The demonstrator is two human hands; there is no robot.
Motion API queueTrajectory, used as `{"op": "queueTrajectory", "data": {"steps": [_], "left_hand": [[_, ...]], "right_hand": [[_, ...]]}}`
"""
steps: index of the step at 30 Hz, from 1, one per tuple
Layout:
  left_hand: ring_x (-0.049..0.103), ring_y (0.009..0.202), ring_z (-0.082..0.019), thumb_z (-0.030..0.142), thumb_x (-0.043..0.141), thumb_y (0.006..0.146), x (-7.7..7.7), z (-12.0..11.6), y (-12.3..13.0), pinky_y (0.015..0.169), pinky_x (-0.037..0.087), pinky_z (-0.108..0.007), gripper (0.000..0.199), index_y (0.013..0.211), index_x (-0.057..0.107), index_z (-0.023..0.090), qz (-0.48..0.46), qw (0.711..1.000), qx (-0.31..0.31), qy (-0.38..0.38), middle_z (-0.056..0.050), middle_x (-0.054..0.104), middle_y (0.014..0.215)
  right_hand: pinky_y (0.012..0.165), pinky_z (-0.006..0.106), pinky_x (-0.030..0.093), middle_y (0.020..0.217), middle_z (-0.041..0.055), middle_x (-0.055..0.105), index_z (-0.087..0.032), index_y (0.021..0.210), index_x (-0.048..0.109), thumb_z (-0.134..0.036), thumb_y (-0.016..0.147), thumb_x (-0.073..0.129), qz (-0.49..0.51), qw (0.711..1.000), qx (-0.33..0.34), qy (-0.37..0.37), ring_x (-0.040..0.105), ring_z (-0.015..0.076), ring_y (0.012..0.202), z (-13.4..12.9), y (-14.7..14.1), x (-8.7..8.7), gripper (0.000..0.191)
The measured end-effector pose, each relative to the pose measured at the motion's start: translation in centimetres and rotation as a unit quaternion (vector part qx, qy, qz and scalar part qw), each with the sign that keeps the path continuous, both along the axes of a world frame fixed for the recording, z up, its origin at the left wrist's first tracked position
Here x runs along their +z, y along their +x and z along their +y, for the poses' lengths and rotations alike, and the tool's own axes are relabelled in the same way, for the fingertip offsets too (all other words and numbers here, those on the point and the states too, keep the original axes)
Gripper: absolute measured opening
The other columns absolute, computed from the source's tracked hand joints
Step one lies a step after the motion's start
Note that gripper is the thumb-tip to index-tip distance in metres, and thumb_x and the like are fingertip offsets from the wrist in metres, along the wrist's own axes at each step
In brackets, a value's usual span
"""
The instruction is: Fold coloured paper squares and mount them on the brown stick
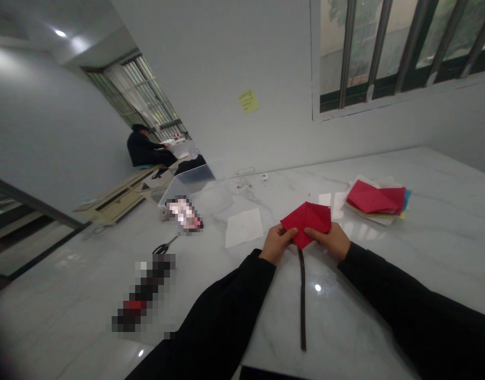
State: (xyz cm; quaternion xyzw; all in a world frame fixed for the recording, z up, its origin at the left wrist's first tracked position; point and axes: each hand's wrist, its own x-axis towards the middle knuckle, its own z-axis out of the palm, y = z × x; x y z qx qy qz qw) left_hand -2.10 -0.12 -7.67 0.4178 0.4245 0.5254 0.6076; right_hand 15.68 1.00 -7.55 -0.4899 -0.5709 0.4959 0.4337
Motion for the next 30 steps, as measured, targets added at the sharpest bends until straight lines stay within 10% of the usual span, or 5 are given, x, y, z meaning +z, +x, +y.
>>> {"op": "queueTrajectory", "data": {"steps": [10,16,22,30], "left_hand": [[0.069,0.082,-0.021,0.039,0.082,0.064,0.5,0.6,-0.4,0.081,0.053,-0.034,0.048,0.100,0.071,0.010,-0.023,1.000,0.012,0.014,-0.012,0.074,0.097],[0.070,0.086,-0.023,0.039,0.082,0.063,0.9,1.0,-1.1,0.084,0.053,-0.036,0.050,0.101,0.071,0.009,-0.012,1.000,0.023,0.013,-0.014,0.074,0.099],[0.070,0.084,-0.022,0.038,0.081,0.065,1.2,0.9,-1.2,0.083,0.054,-0.036,0.045,0.099,0.073,0.011,0.045,0.998,0.021,0.032,-0.012,0.074,0.097],[0.070,0.083,-0.023,0.042,0.078,0.068,1.4,0.6,-1.2,0.081,0.055,-0.036,0.045,0.100,0.072,0.011,0.097,0.993,-0.010,0.060,-0.012,0.074,0.098]], "right_hand": [[0.048,0.026,0.035,0.059,0.0015,0.060,-0.017,0.068,0.061,-0.062,0.066,0.073,0.064,0.997,0.026,-0.045,0.050,0.0139,0.052,0.7,-0.3,0.4,0.046],[0.056,0.032,0.048,0.081,0.0101,0.071,-0.020,0.092,0.067,-0.085,0.076,0.033,0.259,0.956,0.033,-0.132,0.065,0.0223,0.069,2.1,0.2,0.3,0.075],[0.078,0.037,0.053,0.088,0.0055,0.074,-0.019,0.091,0.073,-0.053,0.065,0.078,0.202,0.973,0.070,-0.080,0.068,0.0244,0.082,2.0,0.1,-0.4,0.043],[0.080,0.040,0.054,0.091,0.0077,0.076,-0.015,0.096,0.075,-0.050,0.068,0.077,0.119,0.987,0.107,-0.004,0.070,0.0256,0.082,1.8,0.3,-0.3,0.045]]}}
